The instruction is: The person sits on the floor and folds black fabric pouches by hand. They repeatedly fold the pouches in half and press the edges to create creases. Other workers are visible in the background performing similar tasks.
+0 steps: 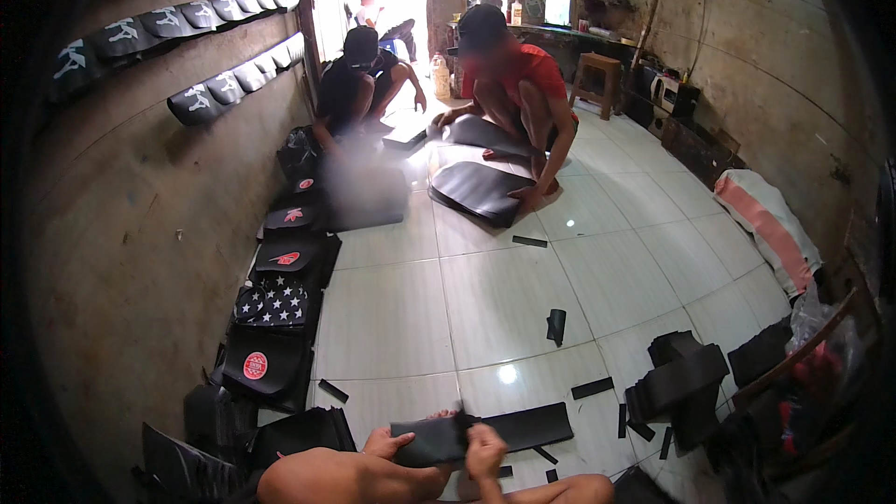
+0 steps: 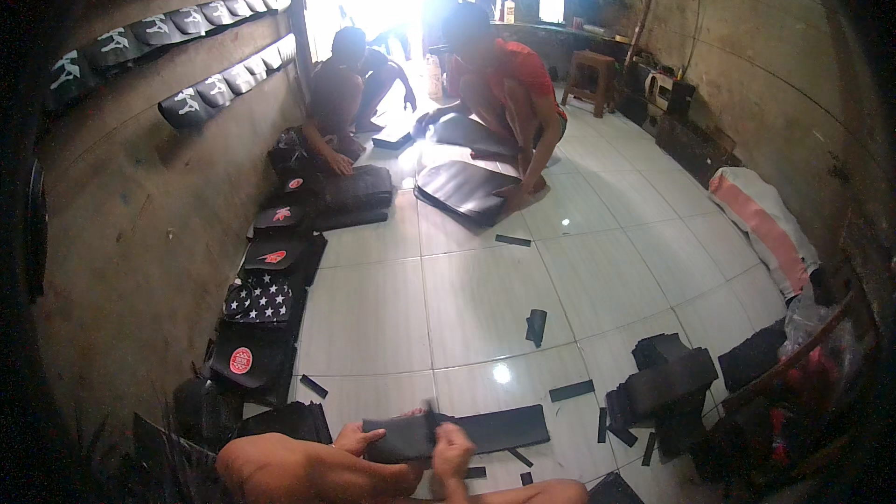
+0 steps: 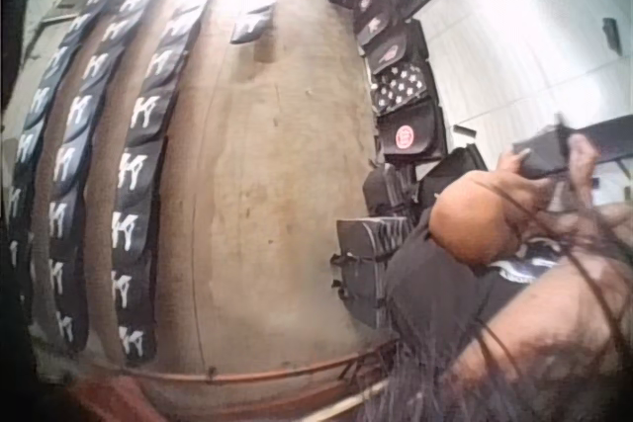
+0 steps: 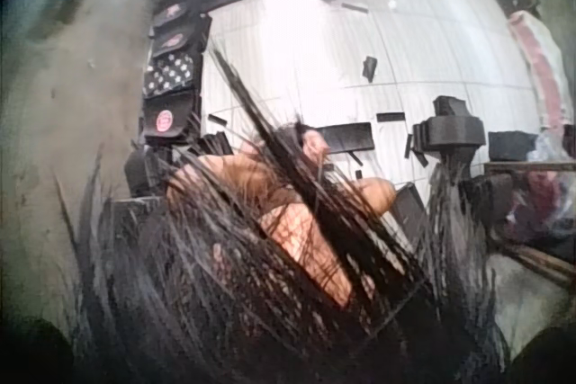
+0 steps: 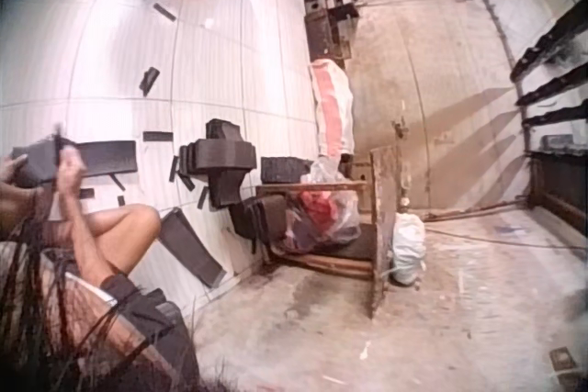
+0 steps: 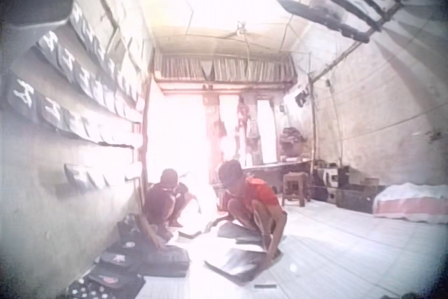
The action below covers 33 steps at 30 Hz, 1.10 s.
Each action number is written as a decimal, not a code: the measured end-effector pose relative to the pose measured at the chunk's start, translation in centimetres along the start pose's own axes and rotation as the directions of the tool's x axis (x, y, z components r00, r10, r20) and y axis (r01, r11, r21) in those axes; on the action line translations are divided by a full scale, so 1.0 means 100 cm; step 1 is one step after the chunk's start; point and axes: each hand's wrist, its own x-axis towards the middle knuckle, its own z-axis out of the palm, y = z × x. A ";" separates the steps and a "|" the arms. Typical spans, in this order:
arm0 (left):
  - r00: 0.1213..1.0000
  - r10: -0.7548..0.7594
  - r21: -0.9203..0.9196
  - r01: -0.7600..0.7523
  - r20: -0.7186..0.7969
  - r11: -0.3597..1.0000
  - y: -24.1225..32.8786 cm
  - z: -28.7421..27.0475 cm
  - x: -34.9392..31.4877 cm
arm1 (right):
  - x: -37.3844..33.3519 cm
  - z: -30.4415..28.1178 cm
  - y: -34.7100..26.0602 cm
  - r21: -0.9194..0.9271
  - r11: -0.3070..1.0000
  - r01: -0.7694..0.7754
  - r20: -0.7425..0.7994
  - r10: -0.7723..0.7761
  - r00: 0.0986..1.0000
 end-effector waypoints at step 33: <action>0.919 -0.228 0.019 0.234 0.322 0.972 0.030 0.016 -0.027 | 0.019 -0.025 0.014 0.159 0.959 -0.236 -0.334 0.277 0.901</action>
